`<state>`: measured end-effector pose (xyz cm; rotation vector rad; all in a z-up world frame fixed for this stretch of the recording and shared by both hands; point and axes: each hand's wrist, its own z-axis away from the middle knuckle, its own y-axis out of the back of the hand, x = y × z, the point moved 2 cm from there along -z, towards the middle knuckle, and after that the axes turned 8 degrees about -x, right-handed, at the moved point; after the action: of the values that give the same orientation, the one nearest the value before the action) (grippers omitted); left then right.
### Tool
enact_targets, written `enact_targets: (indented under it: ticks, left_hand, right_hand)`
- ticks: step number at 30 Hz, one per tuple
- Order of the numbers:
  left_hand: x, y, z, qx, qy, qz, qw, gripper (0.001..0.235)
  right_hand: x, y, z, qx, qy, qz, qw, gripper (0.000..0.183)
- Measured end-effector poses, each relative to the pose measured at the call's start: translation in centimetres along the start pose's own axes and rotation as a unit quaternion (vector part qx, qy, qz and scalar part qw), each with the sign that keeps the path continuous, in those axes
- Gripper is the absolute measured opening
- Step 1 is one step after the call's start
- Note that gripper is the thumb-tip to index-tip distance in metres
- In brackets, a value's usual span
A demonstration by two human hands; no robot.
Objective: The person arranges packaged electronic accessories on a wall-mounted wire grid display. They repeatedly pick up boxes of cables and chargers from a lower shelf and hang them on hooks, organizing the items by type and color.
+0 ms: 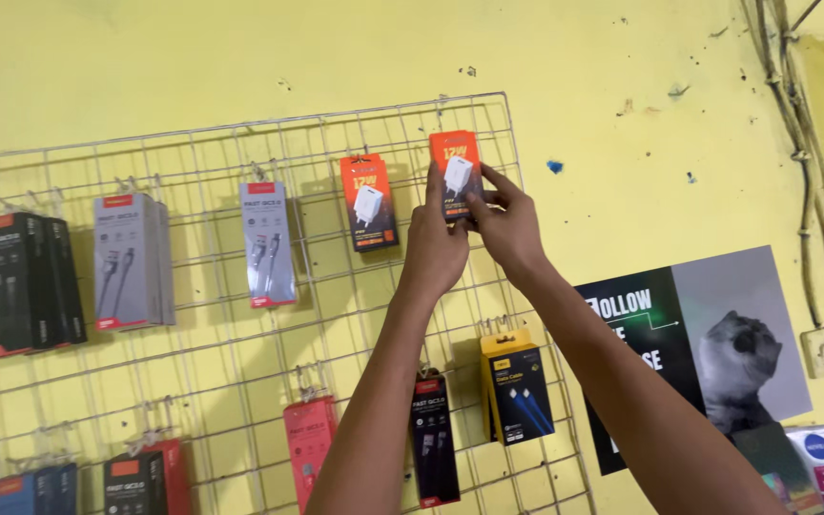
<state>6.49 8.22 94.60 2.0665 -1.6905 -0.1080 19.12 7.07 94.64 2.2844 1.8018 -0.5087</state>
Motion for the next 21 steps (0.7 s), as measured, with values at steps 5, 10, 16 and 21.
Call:
enact_targets:
  ticks: [5, 10, 16, 21]
  left_hand:
    - [-2.7, -1.6, -0.3, 0.001, 0.002, -0.002, 1.0, 0.089]
    - [-3.5, -2.5, -0.3, 0.0, 0.013, -0.004, 1.0, 0.092]
    - [-4.7, -3.3, 0.4, -0.023, 0.081, -0.018, 0.996, 0.095]
    - [-5.9, -3.3, -1.0, 0.004, 0.062, -0.088, 0.994, 0.096]
  right_hand:
    - [2.7, 0.9, -0.8, -0.022, -0.006, 0.028, 0.999, 0.057]
    - [5.2, 1.6, -1.8, -0.037, -0.008, 0.048, 0.998, 0.06]
    - [8.3, 1.9, -1.9, -0.055, -0.04, 0.043, 0.997, 0.054]
    - [8.1, 1.8, -2.6, -0.039, -0.128, 0.107, 0.985, 0.055]
